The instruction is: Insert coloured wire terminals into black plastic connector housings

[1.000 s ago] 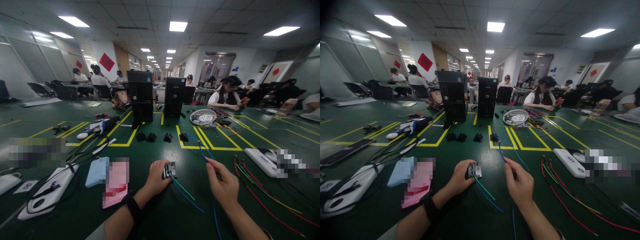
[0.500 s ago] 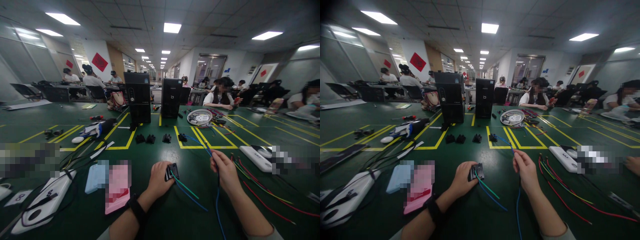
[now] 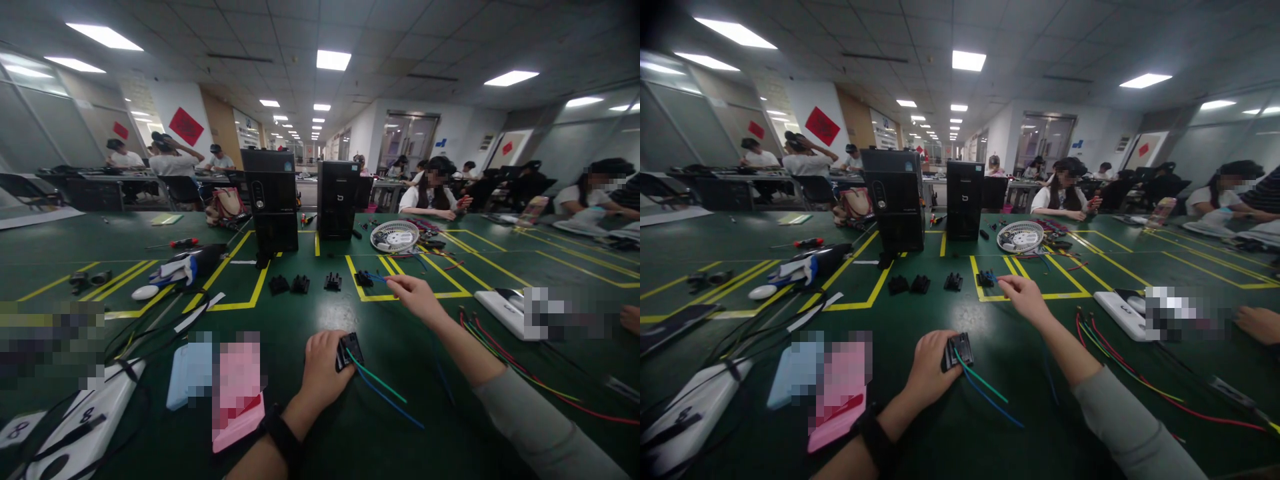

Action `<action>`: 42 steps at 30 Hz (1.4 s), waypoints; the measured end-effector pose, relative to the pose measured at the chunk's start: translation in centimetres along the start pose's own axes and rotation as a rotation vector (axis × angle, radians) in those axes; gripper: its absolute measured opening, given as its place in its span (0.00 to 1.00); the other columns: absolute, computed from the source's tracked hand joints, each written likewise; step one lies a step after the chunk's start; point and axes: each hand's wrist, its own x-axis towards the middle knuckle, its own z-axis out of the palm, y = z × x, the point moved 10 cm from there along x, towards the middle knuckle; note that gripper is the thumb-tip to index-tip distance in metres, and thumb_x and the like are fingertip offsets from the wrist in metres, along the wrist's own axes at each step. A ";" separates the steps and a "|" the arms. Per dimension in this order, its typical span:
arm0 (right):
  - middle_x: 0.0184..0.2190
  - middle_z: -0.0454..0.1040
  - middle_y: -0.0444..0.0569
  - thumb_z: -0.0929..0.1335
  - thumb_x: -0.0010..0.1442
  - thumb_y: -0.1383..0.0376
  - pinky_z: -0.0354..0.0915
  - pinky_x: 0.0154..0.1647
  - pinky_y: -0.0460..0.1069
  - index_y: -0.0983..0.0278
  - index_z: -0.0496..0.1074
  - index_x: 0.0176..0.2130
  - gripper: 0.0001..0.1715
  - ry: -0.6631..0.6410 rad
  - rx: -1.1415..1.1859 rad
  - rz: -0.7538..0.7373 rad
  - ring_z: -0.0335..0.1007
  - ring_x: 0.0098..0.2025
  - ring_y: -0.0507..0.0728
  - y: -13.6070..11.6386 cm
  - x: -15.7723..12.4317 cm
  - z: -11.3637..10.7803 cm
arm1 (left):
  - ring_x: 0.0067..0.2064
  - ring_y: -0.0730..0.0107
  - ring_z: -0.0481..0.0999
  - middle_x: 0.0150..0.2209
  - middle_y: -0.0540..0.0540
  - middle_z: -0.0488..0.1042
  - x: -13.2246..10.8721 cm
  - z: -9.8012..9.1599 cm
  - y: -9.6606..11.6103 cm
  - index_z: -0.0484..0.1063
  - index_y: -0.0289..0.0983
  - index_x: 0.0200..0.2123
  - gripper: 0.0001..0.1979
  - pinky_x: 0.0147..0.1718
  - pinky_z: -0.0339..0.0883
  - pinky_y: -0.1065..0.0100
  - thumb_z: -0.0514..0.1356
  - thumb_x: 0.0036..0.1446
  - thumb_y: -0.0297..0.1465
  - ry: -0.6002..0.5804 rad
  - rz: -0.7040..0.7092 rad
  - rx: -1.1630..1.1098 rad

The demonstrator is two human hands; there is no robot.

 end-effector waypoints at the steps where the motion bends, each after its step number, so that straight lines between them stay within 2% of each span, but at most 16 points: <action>1: 0.21 0.70 0.45 0.63 0.58 0.55 0.57 0.22 0.45 0.69 0.75 0.41 0.23 -0.024 -0.033 -0.014 0.62 0.22 0.51 0.1 0.9 0.8 | 0.49 0.58 0.64 0.45 0.47 0.69 0.0 0.0 0.0 0.65 0.43 0.47 0.22 0.51 0.53 0.58 0.62 0.46 0.31 0.001 -0.001 0.003; 5: 0.25 0.75 0.48 0.64 0.57 0.59 0.58 0.26 0.45 0.66 0.77 0.37 0.18 -0.106 -0.170 -0.053 0.67 0.26 0.53 0.2 3.8 4.4 | 0.49 0.59 0.64 0.44 0.48 0.70 0.0 -0.1 0.0 0.65 0.43 0.46 0.21 0.50 0.53 0.59 0.62 0.45 0.31 0.004 -0.009 0.015; 10: 0.34 0.78 0.49 0.64 0.59 0.61 0.61 0.33 0.45 0.62 0.78 0.38 0.15 -0.181 -0.310 -0.082 0.71 0.35 0.56 -0.5 5.9 8.4 | 0.48 0.59 0.63 0.44 0.49 0.70 0.1 -0.3 0.0 0.66 0.44 0.45 0.21 0.50 0.52 0.59 0.62 0.45 0.31 0.017 -0.025 0.004; 16: 0.41 0.77 0.48 0.63 0.61 0.60 0.61 0.39 0.46 0.58 0.76 0.43 0.15 -0.217 -0.426 -0.036 0.71 0.43 0.58 -0.8 7.1 11.4 | 0.49 0.58 0.63 0.44 0.49 0.69 0.1 -0.3 0.0 0.65 0.44 0.45 0.20 0.51 0.51 0.58 0.62 0.46 0.31 0.010 -0.026 -0.015; 19: 0.43 0.76 0.49 0.62 0.62 0.60 0.62 0.41 0.48 0.58 0.75 0.44 0.15 -0.229 -0.464 -0.004 0.70 0.45 0.58 -0.6 7.5 12.1 | 0.49 0.58 0.63 0.44 0.49 0.70 0.1 -0.3 0.0 0.66 0.44 0.45 0.20 0.51 0.51 0.58 0.61 0.46 0.32 0.011 -0.028 -0.017; 25: 0.44 0.73 0.51 0.62 0.64 0.56 0.64 0.46 0.56 0.65 0.70 0.46 0.18 -0.268 -0.504 0.046 0.69 0.45 0.56 0.0 8.1 12.9 | 0.49 0.58 0.62 0.45 0.49 0.69 0.1 -0.3 -0.1 0.65 0.44 0.46 0.21 0.51 0.50 0.58 0.62 0.46 0.31 0.012 -0.024 -0.015; 37: 0.46 0.70 0.51 0.63 0.64 0.59 0.65 0.48 0.57 0.64 0.68 0.47 0.16 -0.348 -0.559 0.080 0.68 0.46 0.57 0.5 8.1 13.9 | 0.48 0.59 0.62 0.44 0.49 0.69 0.0 -0.1 -0.2 0.65 0.44 0.45 0.21 0.51 0.50 0.59 0.62 0.46 0.32 0.018 -0.030 0.010; 42: 0.50 0.67 0.52 0.63 0.63 0.60 0.64 0.49 0.58 0.64 0.66 0.51 0.18 -0.392 -0.562 0.076 0.66 0.48 0.58 0.2 8.8 14.3 | 0.49 0.60 0.62 0.45 0.49 0.69 0.0 -0.1 -0.3 0.65 0.44 0.46 0.21 0.51 0.50 0.59 0.62 0.46 0.32 0.013 -0.035 0.008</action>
